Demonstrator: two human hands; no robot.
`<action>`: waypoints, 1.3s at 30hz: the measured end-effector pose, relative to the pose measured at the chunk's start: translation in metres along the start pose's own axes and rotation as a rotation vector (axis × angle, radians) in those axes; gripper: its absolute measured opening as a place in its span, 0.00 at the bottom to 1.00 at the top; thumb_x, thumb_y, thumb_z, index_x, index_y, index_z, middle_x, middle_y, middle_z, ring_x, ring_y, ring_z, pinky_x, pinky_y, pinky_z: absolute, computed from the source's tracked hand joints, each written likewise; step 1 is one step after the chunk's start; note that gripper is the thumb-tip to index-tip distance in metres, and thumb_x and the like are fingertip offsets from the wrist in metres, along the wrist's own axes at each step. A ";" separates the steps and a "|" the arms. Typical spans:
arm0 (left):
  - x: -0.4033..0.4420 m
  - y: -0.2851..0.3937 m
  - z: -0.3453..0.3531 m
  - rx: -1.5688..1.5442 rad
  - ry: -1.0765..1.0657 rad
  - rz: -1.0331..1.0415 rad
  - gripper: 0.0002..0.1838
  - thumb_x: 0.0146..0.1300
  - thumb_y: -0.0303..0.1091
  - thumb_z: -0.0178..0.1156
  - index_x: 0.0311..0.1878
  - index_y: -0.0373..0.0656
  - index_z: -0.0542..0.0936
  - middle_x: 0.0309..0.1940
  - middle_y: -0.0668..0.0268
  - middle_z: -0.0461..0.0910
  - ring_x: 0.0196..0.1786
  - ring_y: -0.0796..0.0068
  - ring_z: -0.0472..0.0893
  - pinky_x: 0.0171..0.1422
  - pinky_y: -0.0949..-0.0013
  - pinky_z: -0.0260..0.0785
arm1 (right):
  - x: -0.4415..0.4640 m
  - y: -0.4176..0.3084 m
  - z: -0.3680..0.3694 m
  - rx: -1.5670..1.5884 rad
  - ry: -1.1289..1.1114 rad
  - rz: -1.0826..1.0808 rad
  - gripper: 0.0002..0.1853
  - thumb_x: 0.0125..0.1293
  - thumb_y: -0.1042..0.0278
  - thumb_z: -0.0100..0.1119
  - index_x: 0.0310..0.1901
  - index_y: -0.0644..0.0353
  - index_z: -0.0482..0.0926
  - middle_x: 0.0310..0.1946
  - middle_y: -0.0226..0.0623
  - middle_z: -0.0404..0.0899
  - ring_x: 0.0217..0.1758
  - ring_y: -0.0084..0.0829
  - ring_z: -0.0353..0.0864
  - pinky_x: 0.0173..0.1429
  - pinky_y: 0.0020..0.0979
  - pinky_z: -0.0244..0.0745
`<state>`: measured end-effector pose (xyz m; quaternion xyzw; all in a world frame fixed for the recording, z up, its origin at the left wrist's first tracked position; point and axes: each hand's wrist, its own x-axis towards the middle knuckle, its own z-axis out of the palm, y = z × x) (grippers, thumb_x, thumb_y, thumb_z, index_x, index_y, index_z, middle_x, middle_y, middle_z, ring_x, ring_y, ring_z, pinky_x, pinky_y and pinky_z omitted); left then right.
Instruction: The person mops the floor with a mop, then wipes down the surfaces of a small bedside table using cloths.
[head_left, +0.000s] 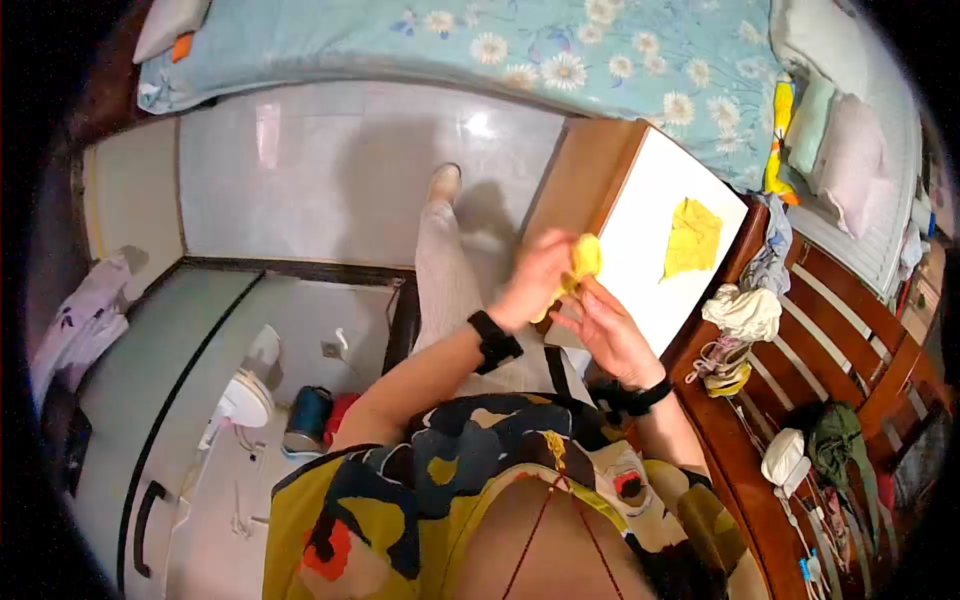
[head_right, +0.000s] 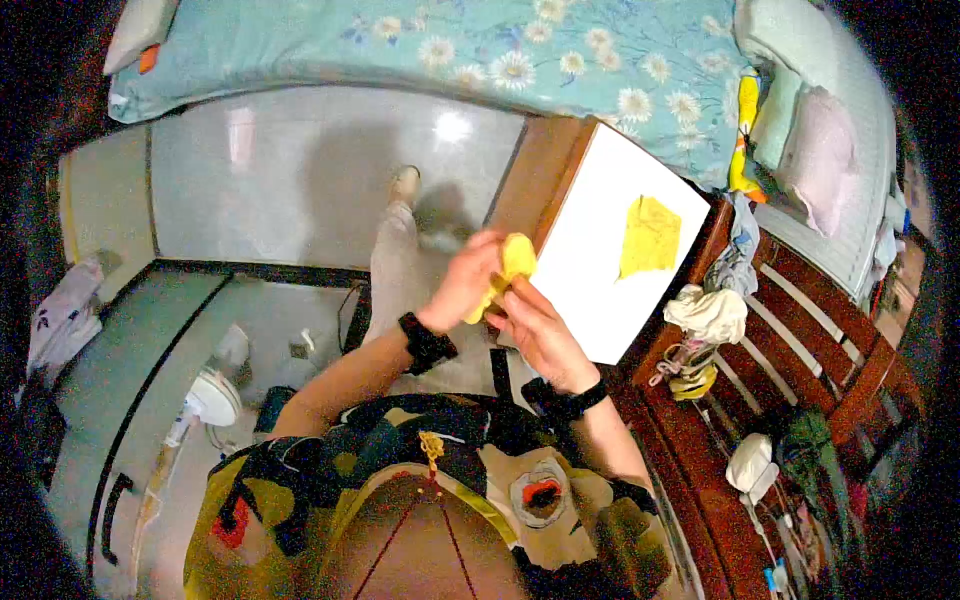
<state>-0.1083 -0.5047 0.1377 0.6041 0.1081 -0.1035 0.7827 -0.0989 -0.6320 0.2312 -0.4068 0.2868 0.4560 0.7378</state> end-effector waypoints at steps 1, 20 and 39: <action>0.005 -0.026 -0.020 0.019 -0.023 0.040 0.13 0.64 0.24 0.45 0.50 0.36 0.71 0.50 0.65 0.70 0.55 0.71 0.68 0.61 0.71 0.60 | 0.007 -0.003 -0.007 -0.032 0.028 0.028 0.30 0.67 0.61 0.48 0.67 0.59 0.52 0.67 0.33 0.53 0.67 0.32 0.57 0.66 0.37 0.59; 0.029 -0.181 -0.019 -0.419 -0.138 -0.574 0.21 0.61 0.33 0.48 0.58 0.41 0.67 0.53 0.66 0.70 0.57 0.76 0.68 0.59 0.73 0.60 | 0.091 -0.074 -0.142 -0.564 0.663 -0.460 0.17 0.63 0.70 0.53 0.52 0.68 0.71 0.47 0.41 0.76 0.50 0.30 0.75 0.53 0.30 0.70; 0.227 -0.163 0.108 0.074 -0.011 0.091 0.35 0.62 0.48 0.49 0.66 0.36 0.53 0.66 0.45 0.50 0.68 0.49 0.53 0.71 0.61 0.46 | 0.182 -0.099 -0.232 -1.213 0.776 -1.009 0.11 0.61 0.74 0.49 0.45 0.62 0.73 0.46 0.38 0.68 0.51 0.33 0.68 0.56 0.30 0.63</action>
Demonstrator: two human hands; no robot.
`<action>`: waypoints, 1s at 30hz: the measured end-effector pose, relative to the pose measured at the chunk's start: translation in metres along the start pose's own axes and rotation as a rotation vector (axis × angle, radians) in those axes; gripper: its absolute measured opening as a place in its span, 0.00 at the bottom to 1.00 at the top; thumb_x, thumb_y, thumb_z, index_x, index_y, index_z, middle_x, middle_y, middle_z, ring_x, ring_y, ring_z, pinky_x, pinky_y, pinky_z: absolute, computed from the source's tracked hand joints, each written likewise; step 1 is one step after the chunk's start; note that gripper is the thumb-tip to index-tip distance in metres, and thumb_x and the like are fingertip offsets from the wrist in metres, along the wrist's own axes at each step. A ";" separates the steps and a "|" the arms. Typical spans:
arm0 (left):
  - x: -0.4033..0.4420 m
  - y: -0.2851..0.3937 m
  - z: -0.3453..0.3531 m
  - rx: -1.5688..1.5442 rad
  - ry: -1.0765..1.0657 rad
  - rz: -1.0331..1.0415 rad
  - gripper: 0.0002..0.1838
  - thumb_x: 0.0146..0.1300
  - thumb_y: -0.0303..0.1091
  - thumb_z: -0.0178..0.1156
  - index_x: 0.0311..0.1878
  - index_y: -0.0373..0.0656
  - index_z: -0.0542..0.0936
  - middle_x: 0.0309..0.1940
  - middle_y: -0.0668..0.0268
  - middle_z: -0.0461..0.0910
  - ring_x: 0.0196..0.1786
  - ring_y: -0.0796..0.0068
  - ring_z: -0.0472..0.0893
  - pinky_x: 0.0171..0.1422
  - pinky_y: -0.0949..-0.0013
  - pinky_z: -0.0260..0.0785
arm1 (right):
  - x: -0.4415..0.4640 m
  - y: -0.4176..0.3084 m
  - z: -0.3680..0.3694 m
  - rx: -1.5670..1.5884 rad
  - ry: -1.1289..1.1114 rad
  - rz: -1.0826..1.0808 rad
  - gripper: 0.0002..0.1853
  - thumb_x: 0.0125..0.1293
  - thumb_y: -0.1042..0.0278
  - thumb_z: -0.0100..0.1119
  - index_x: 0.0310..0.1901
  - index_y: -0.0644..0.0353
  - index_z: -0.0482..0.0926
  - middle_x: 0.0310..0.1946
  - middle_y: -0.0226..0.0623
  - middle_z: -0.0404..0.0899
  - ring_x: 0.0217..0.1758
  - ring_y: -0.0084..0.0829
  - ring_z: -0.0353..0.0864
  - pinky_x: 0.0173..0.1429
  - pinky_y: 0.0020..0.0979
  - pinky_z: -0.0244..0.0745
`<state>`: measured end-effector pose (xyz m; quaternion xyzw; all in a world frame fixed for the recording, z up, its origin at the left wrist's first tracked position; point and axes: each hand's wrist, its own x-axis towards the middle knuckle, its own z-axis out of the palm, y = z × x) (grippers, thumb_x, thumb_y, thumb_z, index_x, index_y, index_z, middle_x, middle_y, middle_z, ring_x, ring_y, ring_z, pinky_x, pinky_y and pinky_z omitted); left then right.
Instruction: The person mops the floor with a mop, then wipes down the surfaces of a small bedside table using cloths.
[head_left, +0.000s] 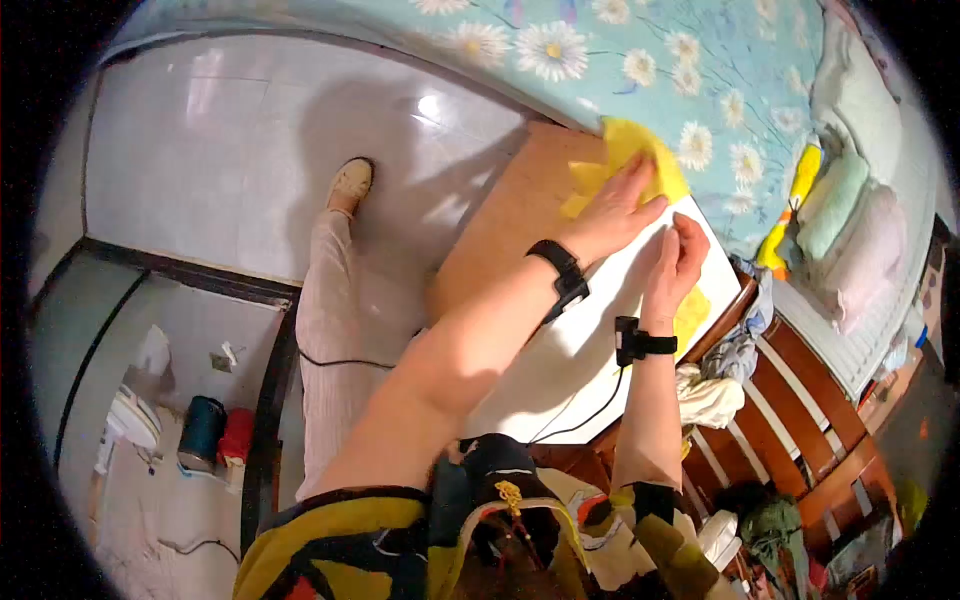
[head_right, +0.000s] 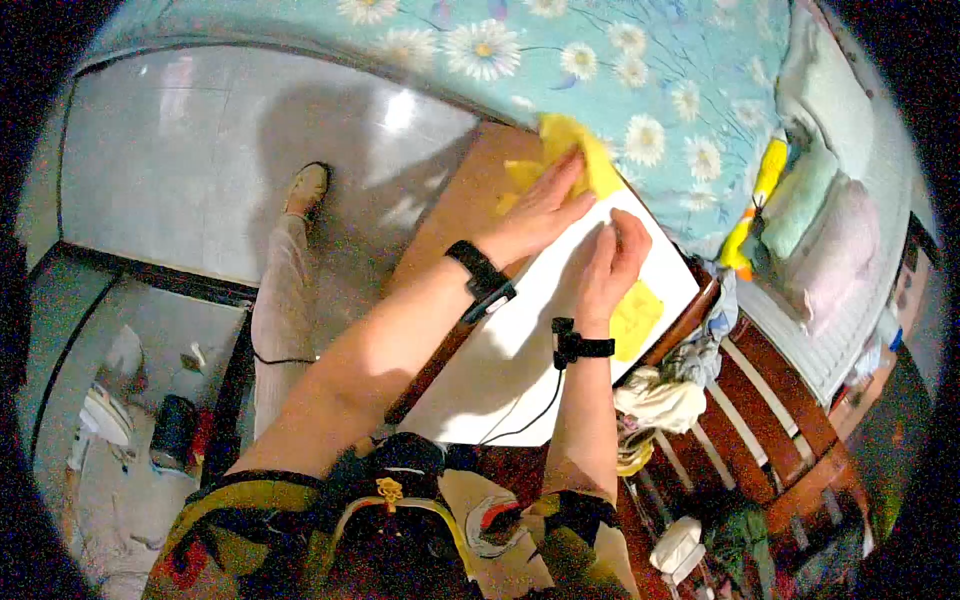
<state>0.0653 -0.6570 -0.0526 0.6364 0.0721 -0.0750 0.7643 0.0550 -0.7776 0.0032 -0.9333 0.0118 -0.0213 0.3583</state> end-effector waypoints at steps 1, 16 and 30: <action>0.005 0.004 0.000 -0.024 -0.004 -0.023 0.35 0.62 0.49 0.47 0.66 0.36 0.53 0.67 0.46 0.50 0.69 0.50 0.51 0.71 0.61 0.45 | 0.003 0.000 0.001 -0.039 -0.023 0.004 0.11 0.61 0.75 0.48 0.45 0.62 0.73 0.46 0.37 0.66 0.49 0.32 0.66 0.54 0.30 0.63; -0.089 -0.042 -0.049 -0.960 -0.198 -0.327 0.20 0.64 0.29 0.45 0.60 0.38 0.67 0.58 0.62 0.68 0.62 0.76 0.64 0.65 0.74 0.55 | 0.056 -0.059 0.019 1.066 -0.101 0.334 0.13 0.65 0.63 0.51 0.44 0.64 0.75 0.43 0.36 0.75 0.45 0.27 0.71 0.49 0.30 0.64; -0.012 -0.138 -0.019 0.067 -0.070 0.126 0.37 0.49 0.32 0.51 0.67 0.52 0.55 0.68 0.58 0.52 0.69 0.47 0.49 0.70 0.52 0.43 | 0.050 -0.112 0.050 -0.340 -0.706 -0.134 0.20 0.59 0.69 0.52 0.55 0.62 0.70 0.58 0.42 0.67 0.64 0.39 0.62 0.68 0.37 0.50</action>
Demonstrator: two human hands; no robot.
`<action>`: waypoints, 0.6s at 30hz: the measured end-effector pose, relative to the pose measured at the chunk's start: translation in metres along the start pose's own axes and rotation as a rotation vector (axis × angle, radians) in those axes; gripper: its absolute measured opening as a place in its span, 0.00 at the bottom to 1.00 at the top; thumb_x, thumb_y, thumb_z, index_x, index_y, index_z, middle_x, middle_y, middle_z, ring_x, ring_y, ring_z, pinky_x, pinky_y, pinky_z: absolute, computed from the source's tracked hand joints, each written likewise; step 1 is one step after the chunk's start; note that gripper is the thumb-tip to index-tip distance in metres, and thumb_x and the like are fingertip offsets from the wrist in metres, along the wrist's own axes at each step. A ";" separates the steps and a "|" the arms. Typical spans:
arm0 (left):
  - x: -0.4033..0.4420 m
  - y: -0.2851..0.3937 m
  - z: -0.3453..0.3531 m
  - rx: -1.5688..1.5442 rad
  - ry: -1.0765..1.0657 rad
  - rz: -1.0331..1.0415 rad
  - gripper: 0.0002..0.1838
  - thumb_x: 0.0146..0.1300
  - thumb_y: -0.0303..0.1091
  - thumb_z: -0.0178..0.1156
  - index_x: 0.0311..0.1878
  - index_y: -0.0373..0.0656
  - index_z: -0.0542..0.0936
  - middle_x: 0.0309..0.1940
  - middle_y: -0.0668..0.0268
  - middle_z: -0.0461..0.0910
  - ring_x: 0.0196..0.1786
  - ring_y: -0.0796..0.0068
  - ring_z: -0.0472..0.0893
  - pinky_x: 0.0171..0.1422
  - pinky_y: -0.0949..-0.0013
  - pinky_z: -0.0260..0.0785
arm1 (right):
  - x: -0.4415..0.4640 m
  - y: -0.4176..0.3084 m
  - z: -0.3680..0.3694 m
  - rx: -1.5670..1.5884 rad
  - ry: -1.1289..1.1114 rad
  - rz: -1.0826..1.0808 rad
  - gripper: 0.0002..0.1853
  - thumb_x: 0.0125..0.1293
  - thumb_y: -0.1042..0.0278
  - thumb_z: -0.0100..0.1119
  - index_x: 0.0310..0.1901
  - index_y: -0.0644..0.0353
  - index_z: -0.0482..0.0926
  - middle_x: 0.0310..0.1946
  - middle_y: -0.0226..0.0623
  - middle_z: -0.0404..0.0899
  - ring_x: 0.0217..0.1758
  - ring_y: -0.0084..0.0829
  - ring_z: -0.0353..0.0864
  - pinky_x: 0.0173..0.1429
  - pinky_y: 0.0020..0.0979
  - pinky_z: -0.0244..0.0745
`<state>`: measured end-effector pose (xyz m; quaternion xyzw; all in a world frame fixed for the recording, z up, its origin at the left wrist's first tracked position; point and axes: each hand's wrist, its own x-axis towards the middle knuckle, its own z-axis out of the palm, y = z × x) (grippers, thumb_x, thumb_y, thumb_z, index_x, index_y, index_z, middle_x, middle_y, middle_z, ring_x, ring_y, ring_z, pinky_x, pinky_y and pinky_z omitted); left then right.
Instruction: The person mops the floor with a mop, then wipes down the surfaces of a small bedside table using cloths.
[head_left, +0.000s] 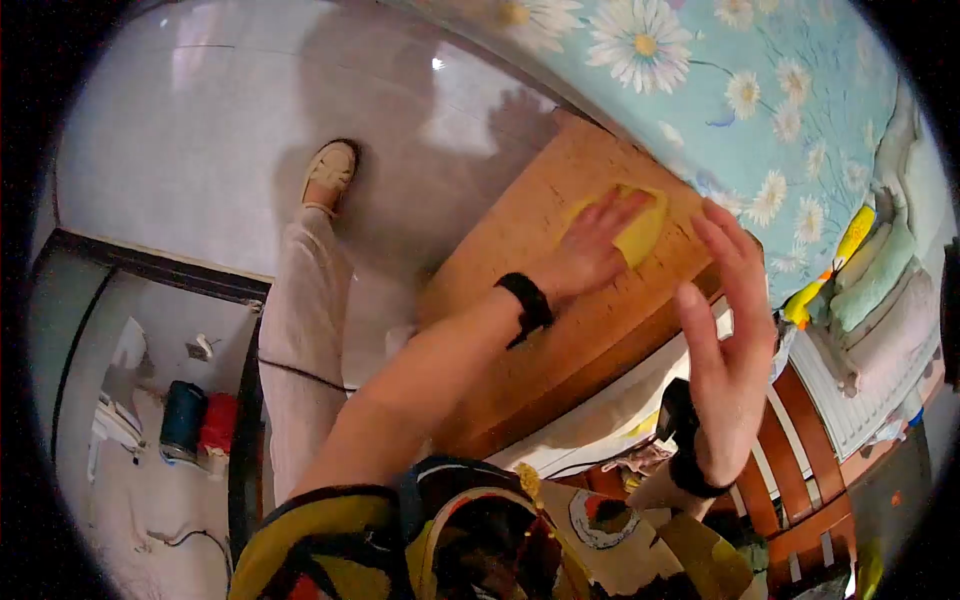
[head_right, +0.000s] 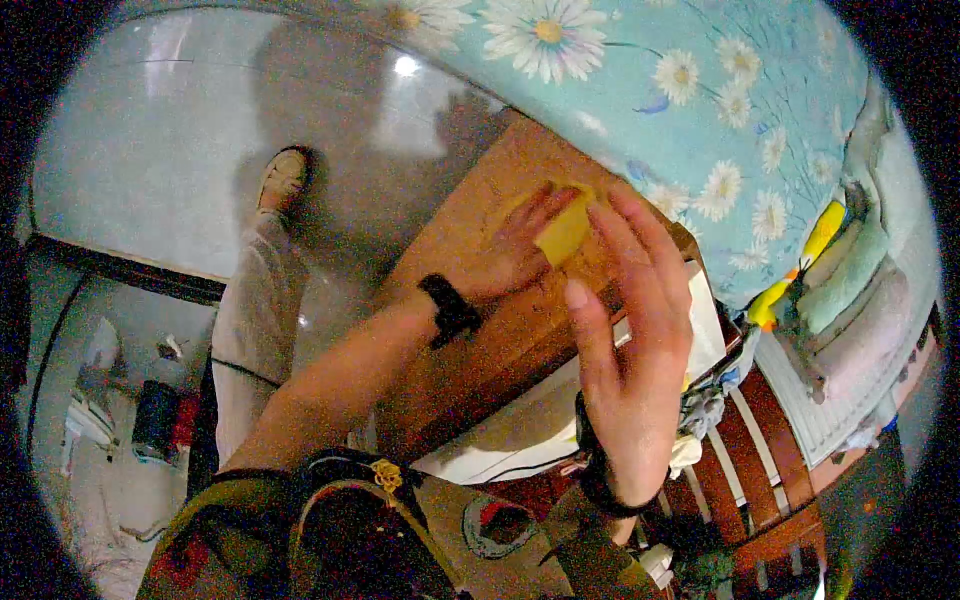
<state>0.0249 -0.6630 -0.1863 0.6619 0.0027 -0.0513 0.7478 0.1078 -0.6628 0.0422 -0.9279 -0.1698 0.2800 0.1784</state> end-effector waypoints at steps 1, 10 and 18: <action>0.002 -0.022 0.004 -0.057 0.025 -0.199 0.37 0.50 0.32 0.51 0.67 0.52 0.55 0.67 0.55 0.52 0.69 0.47 0.49 0.70 0.52 0.44 | 0.001 -0.006 -0.005 0.113 0.004 0.012 0.21 0.60 0.68 0.51 0.55 0.64 0.70 0.58 0.44 0.67 0.65 0.39 0.62 0.69 0.36 0.49; -0.007 -0.142 -0.013 0.143 -0.187 -0.470 0.32 0.58 0.40 0.48 0.67 0.48 0.55 0.66 0.49 0.52 0.67 0.47 0.53 0.69 0.55 0.46 | 0.065 -0.021 0.003 0.310 0.085 -0.045 0.22 0.65 0.58 0.47 0.54 0.65 0.71 0.55 0.45 0.71 0.61 0.37 0.67 0.65 0.37 0.58; 0.009 -0.014 -0.009 0.280 -0.162 0.180 0.32 0.61 0.44 0.49 0.68 0.53 0.55 0.66 0.58 0.55 0.68 0.52 0.52 0.71 0.53 0.43 | 0.072 0.003 0.012 0.331 -0.003 0.203 0.20 0.66 0.60 0.48 0.52 0.67 0.73 0.48 0.41 0.76 0.52 0.32 0.73 0.60 0.31 0.62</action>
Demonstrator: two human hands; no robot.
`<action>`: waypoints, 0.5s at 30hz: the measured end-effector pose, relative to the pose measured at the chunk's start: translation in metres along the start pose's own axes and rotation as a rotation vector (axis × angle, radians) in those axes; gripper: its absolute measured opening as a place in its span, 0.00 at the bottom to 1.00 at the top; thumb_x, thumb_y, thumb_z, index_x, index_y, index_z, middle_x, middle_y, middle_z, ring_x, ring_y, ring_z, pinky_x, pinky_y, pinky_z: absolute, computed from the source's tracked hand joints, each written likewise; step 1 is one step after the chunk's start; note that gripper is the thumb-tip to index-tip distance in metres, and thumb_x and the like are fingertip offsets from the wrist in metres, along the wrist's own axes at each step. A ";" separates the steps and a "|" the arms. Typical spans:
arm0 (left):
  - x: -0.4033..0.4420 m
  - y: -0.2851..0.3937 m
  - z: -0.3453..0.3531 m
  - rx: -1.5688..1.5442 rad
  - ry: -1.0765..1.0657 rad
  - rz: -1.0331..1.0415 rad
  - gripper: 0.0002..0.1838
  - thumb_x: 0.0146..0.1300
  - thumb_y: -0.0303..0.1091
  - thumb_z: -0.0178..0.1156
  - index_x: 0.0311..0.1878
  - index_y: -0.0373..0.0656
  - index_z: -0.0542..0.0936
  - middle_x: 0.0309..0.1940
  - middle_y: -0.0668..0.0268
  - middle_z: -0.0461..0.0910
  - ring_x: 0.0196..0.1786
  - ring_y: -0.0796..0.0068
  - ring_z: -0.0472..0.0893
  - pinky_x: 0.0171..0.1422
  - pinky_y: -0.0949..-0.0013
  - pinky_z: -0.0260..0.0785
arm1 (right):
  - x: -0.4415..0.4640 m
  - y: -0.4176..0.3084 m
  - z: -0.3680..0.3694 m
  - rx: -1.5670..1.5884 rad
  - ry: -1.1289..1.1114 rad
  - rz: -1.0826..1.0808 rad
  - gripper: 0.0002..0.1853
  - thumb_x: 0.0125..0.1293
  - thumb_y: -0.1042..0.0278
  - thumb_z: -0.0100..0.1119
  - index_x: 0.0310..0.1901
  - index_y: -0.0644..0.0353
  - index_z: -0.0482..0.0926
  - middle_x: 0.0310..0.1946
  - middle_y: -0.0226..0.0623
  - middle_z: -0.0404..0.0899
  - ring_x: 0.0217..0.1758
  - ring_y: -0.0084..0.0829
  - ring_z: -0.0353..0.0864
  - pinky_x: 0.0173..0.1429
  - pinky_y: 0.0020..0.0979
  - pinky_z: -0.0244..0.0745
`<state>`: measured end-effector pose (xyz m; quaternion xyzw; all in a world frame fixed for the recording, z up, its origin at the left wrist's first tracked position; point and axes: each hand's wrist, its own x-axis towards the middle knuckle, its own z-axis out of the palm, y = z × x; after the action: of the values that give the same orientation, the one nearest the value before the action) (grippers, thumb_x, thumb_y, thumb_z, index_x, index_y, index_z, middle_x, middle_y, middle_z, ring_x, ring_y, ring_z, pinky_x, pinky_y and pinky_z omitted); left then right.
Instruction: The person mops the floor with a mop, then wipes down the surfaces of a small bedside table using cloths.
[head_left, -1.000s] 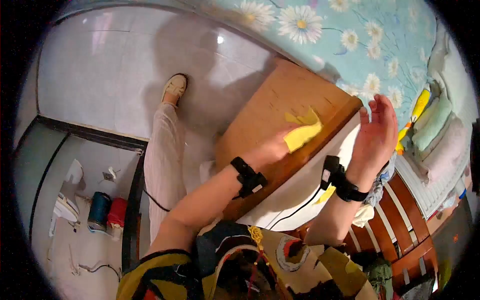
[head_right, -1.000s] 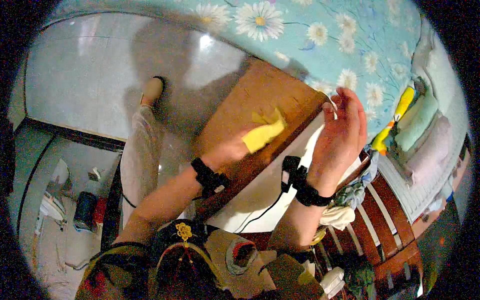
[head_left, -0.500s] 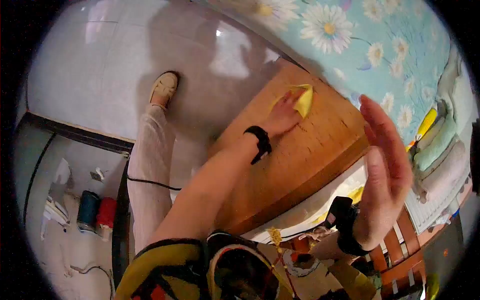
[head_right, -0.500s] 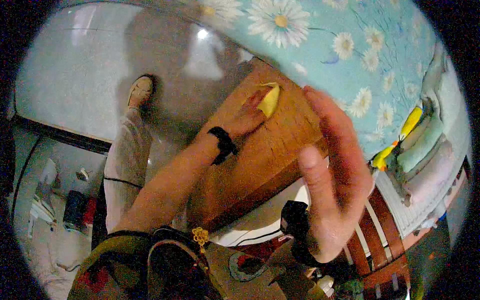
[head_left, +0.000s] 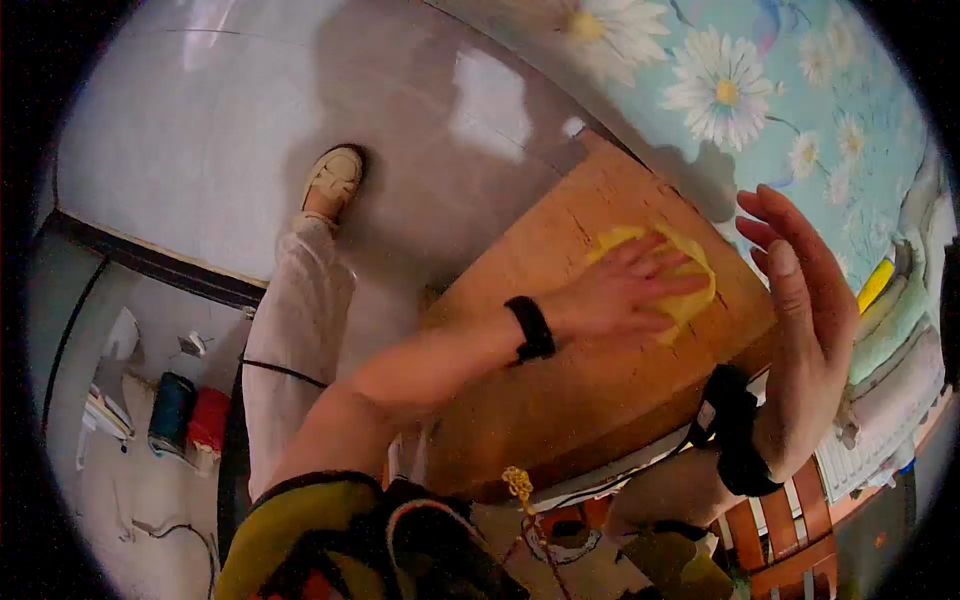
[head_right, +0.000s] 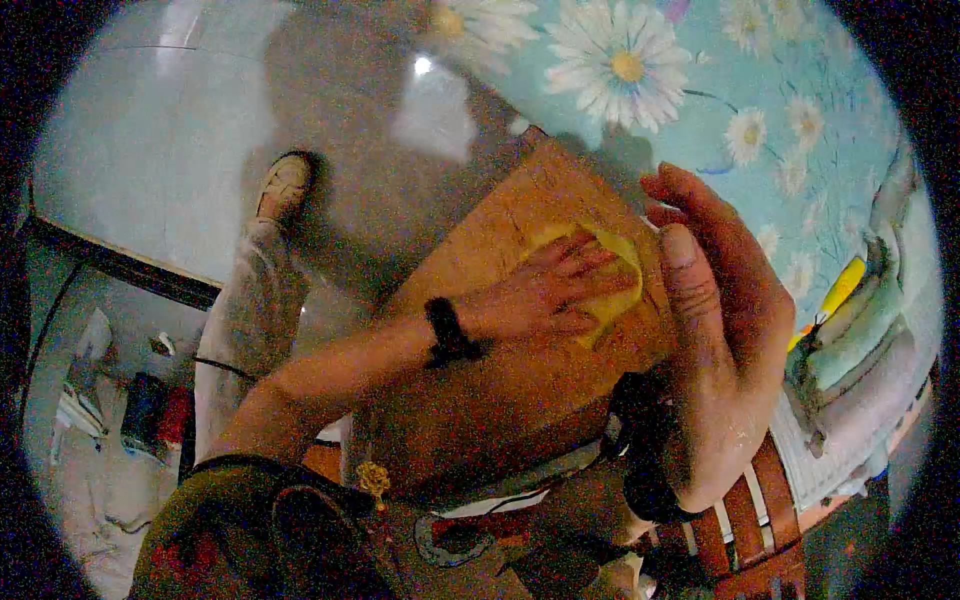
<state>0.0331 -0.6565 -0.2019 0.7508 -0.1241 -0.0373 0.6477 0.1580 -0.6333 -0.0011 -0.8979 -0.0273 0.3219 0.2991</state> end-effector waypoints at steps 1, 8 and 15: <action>0.001 -0.010 -0.001 0.022 0.060 -0.040 0.31 0.61 0.46 0.49 0.68 0.57 0.56 0.66 0.60 0.55 0.67 0.51 0.53 0.71 0.52 0.43 | 0.003 0.001 -0.001 -0.025 0.020 -0.036 0.21 0.66 0.58 0.48 0.52 0.67 0.72 0.48 0.43 0.76 0.51 0.32 0.74 0.59 0.31 0.63; 0.026 -0.176 0.059 0.142 0.356 -0.080 0.28 0.65 0.45 0.42 0.67 0.48 0.57 0.63 0.55 0.60 0.66 0.56 0.57 0.68 0.58 0.51 | 0.014 0.039 -0.015 0.271 -0.272 -0.080 0.29 0.65 0.51 0.46 0.57 0.72 0.66 0.51 0.48 0.72 0.50 0.34 0.74 0.58 0.33 0.64; 0.067 -0.253 0.088 -0.224 0.163 -0.714 0.29 0.63 0.52 0.41 0.61 0.42 0.64 0.63 0.54 0.60 0.65 0.51 0.58 0.68 0.57 0.51 | 0.024 0.053 -0.047 0.301 -0.277 -0.034 0.39 0.63 0.39 0.44 0.62 0.68 0.58 0.55 0.42 0.68 0.53 0.30 0.71 0.58 0.30 0.63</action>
<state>0.1141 -0.7239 -0.4571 0.6718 0.2020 -0.2143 0.6797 0.1973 -0.6957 -0.0151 -0.7897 -0.0349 0.4375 0.4286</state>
